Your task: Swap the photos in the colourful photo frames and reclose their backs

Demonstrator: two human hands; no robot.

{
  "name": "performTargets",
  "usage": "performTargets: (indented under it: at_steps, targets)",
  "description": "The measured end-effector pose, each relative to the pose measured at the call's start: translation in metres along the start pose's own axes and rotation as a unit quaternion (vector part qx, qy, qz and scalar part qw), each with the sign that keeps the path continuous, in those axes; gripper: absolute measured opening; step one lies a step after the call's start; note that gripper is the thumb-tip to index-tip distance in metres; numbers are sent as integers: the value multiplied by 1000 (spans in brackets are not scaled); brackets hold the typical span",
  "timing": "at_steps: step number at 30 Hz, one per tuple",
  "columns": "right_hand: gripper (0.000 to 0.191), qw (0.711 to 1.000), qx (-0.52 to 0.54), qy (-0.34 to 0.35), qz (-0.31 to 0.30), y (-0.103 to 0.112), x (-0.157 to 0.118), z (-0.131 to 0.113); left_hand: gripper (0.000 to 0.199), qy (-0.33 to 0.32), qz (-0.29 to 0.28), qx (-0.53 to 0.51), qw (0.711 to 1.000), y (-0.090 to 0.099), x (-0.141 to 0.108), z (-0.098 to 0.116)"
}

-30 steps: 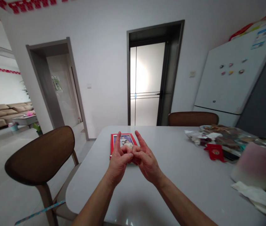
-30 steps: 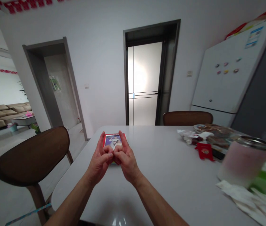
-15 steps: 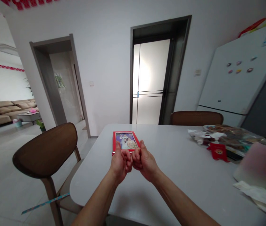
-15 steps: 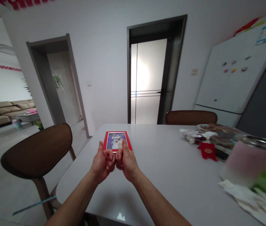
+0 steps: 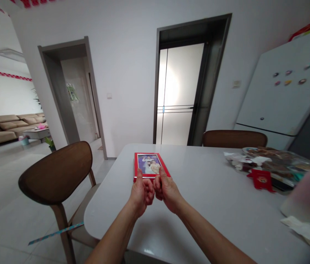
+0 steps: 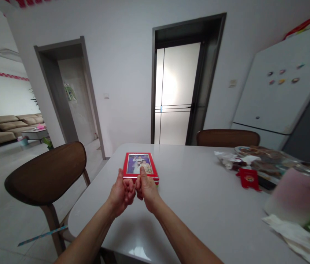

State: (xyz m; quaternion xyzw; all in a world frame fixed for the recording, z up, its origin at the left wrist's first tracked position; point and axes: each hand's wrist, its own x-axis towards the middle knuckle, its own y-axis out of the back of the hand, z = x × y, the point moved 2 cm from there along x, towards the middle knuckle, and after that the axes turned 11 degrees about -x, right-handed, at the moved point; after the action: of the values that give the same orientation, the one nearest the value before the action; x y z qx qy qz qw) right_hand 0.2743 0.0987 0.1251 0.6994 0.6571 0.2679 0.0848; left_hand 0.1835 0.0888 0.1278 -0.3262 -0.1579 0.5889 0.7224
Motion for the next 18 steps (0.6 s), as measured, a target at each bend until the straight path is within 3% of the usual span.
performTargets:
  at_steps: [2, 5, 9, 12, 15, 18]
  targets:
    - [48, 990, -127, 33, 43, 1, 10, 9, 61, 5, 18, 7, 1000, 8, 4, -5]
    - [23, 973, -214, 64, 59, 3, 27, 25, 53, 10, 54, 9, 998, 27, 12, -16]
    - [35, 942, -322, 95, 29, 3, 35, 37, 35, -4, 99, 0, 995, 53, 22, -30]
    - [26, 924, -360, 125, -3, 0, 21, 37, 30, -34, 105, -8, 994, 64, 24, -36]
    - [24, 915, -370, 157, -41, 1, -8, 33, 33, -93, 74, -24, 993, 61, 14, -38]
    - [33, 946, -289, 145, -39, 14, -36, 31, 37, -133, 44, -29, 990, 49, -9, -41]
